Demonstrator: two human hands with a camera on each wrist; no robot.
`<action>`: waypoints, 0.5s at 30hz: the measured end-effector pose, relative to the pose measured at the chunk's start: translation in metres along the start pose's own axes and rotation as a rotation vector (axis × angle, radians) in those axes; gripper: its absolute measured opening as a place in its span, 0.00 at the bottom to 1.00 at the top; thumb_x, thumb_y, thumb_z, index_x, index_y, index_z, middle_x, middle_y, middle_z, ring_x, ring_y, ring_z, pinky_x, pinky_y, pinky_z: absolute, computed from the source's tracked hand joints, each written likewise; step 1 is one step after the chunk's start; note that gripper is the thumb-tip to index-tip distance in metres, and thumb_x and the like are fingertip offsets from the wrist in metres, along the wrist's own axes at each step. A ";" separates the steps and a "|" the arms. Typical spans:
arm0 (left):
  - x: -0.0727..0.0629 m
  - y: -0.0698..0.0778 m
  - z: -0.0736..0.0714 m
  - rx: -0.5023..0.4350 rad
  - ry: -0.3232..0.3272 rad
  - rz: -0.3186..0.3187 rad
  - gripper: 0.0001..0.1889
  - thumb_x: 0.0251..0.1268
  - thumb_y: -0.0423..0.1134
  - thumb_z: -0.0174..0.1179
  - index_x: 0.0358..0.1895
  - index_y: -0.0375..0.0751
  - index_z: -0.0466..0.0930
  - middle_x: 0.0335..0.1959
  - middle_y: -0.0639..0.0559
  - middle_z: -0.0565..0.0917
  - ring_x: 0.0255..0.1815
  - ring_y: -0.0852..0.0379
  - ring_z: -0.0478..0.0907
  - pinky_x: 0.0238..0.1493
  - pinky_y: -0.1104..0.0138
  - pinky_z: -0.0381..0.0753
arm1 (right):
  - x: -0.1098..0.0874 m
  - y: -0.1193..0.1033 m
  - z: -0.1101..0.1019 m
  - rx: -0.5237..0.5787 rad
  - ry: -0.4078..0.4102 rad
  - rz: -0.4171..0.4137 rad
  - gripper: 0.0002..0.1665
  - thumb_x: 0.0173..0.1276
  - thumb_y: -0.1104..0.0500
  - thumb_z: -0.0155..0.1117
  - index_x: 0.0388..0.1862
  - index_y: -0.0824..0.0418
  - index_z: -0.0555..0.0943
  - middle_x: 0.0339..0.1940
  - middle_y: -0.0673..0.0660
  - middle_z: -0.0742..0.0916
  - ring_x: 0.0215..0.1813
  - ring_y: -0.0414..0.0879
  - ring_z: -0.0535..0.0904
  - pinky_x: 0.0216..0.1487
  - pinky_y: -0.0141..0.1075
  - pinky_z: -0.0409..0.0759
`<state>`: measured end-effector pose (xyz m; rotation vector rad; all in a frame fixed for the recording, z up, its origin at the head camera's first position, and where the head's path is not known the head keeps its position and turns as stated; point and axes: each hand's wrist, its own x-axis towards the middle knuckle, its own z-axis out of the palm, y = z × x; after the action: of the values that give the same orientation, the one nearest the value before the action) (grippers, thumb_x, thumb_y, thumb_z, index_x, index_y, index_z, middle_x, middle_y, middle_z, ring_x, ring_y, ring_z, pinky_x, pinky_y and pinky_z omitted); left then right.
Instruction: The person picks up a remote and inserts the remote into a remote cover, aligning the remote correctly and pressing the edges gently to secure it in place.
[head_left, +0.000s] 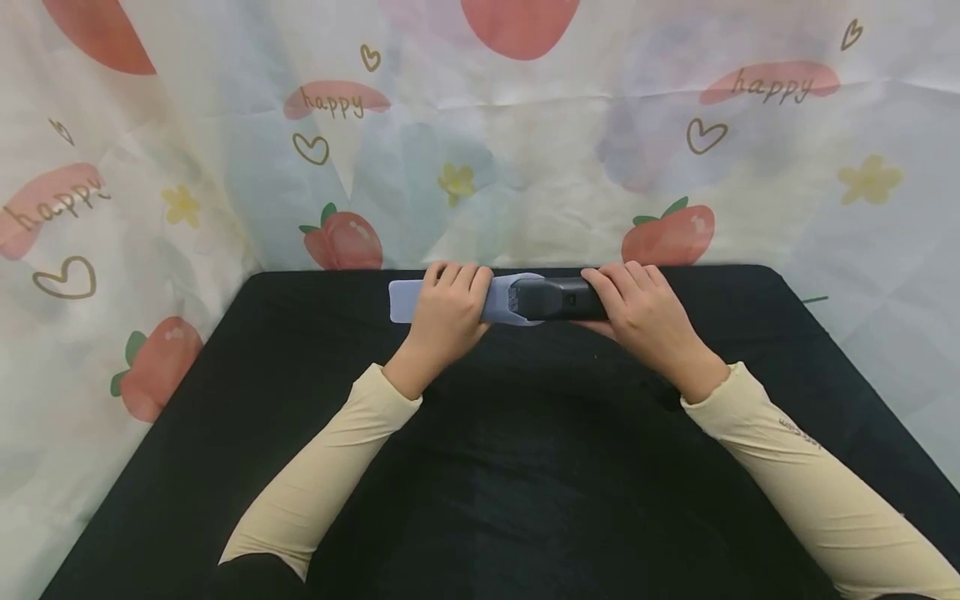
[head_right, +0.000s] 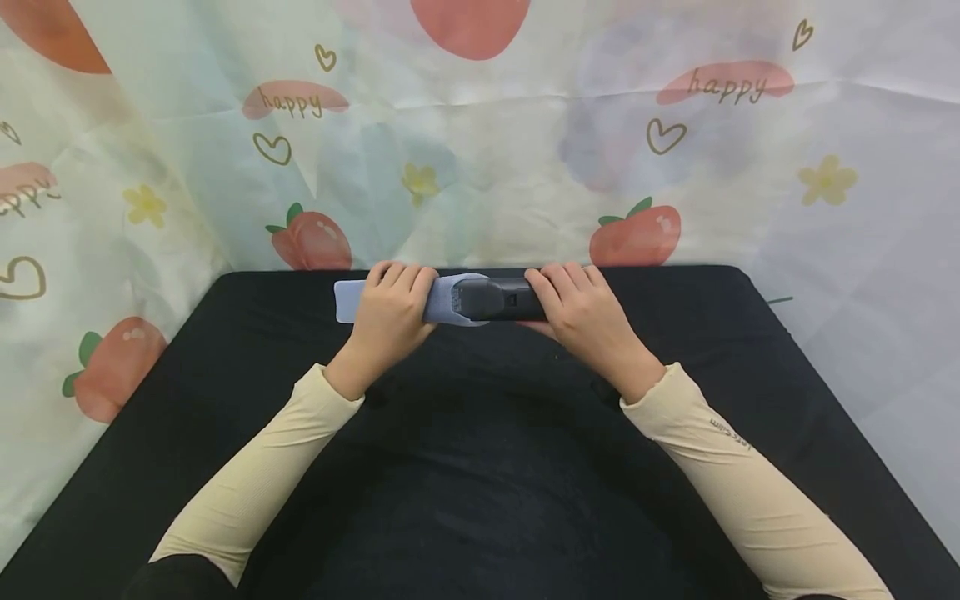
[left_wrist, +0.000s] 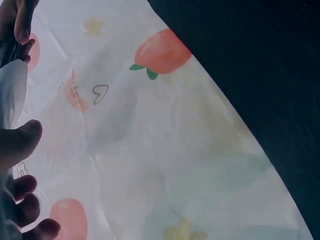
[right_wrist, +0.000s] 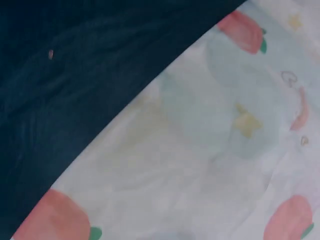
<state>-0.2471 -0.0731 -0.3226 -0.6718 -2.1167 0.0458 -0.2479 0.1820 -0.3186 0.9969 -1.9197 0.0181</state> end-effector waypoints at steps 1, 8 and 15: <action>0.000 0.000 0.000 0.006 0.009 0.002 0.14 0.47 0.40 0.66 0.36 0.39 0.76 0.30 0.48 0.81 0.35 0.50 0.78 0.48 0.59 0.72 | 0.000 -0.001 0.001 0.015 -0.002 0.000 0.31 0.56 0.50 0.70 0.48 0.72 0.74 0.35 0.66 0.80 0.31 0.59 0.73 0.33 0.48 0.73; 0.004 0.003 -0.004 0.051 0.026 0.022 0.07 0.49 0.34 0.58 0.33 0.37 0.75 0.25 0.49 0.78 0.32 0.51 0.78 0.47 0.60 0.73 | 0.003 -0.013 0.002 0.115 -0.042 0.054 0.36 0.40 0.57 0.80 0.45 0.73 0.74 0.34 0.65 0.80 0.32 0.57 0.75 0.38 0.46 0.76; 0.005 0.007 -0.002 0.027 0.022 0.047 0.03 0.57 0.32 0.52 0.33 0.37 0.74 0.24 0.49 0.77 0.32 0.51 0.77 0.48 0.60 0.73 | 0.009 -0.017 0.000 0.107 0.001 0.048 0.39 0.36 0.59 0.81 0.47 0.73 0.74 0.35 0.65 0.79 0.33 0.58 0.73 0.38 0.46 0.74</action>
<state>-0.2449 -0.0657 -0.3198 -0.7025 -2.0753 0.0921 -0.2388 0.1649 -0.3176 1.0203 -1.9582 0.1506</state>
